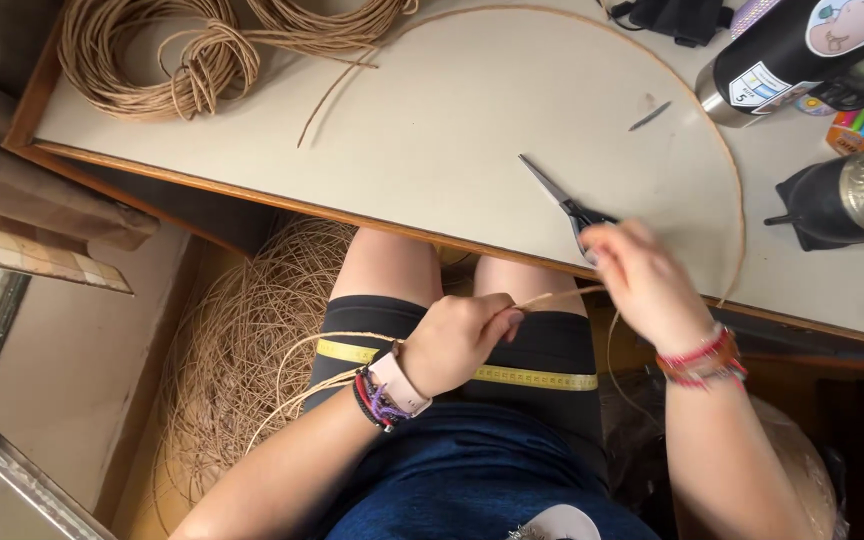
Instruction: Measuring and cutting natural fiber strips to length using a tape measure and scissors
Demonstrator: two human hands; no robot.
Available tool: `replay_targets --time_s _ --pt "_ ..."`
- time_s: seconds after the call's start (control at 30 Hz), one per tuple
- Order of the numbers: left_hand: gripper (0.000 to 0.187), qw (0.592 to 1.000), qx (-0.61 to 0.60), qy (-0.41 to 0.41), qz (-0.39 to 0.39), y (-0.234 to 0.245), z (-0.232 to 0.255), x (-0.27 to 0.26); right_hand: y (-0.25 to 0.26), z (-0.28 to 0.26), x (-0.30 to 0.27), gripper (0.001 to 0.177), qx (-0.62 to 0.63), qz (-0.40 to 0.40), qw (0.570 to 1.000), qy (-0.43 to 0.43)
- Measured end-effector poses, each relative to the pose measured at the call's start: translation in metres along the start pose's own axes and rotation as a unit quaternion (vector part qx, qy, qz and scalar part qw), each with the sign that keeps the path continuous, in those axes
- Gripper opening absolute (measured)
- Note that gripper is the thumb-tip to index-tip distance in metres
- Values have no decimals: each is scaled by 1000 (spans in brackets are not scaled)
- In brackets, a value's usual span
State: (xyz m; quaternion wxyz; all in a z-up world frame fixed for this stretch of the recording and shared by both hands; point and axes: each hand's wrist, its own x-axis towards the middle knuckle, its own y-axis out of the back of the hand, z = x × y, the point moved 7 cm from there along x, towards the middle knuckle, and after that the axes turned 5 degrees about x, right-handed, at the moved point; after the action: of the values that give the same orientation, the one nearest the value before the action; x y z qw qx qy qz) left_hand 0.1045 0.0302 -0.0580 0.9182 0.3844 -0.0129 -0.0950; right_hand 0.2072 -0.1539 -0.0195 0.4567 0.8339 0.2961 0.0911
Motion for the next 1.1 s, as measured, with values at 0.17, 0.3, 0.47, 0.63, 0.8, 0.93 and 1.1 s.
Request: replay_targets --time_s 0.17,0.3,0.47,0.63,0.8,0.93,1.1 --pt "31 986 -151 62 -32 15 -14 -3 -25 86 31 64 -252 71 962 -71" --pt "28 977 -193 80 -48 32 -28 -8 -13 49 23 64 -197 4 977 -80" --pt "36 931 -343 104 -60 23 -59 -16 -15 39 -5 61 -288 21 950 -120" --pt "36 909 -408 71 -52 38 -59 -24 10 -2 -38 44 37 50 994 -89" --pt "34 927 -374 7 -40 62 -31 -27 -54 -16 -73 48 440 -234 850 -173" --pt "32 943 -323 -18 -78 64 3 -34 -63 -48 -71 38 494 -229 827 -140" --pt "31 967 -240 -43 -79 64 21 -36 -55 -78 -66 40 502 -213 833 -97"
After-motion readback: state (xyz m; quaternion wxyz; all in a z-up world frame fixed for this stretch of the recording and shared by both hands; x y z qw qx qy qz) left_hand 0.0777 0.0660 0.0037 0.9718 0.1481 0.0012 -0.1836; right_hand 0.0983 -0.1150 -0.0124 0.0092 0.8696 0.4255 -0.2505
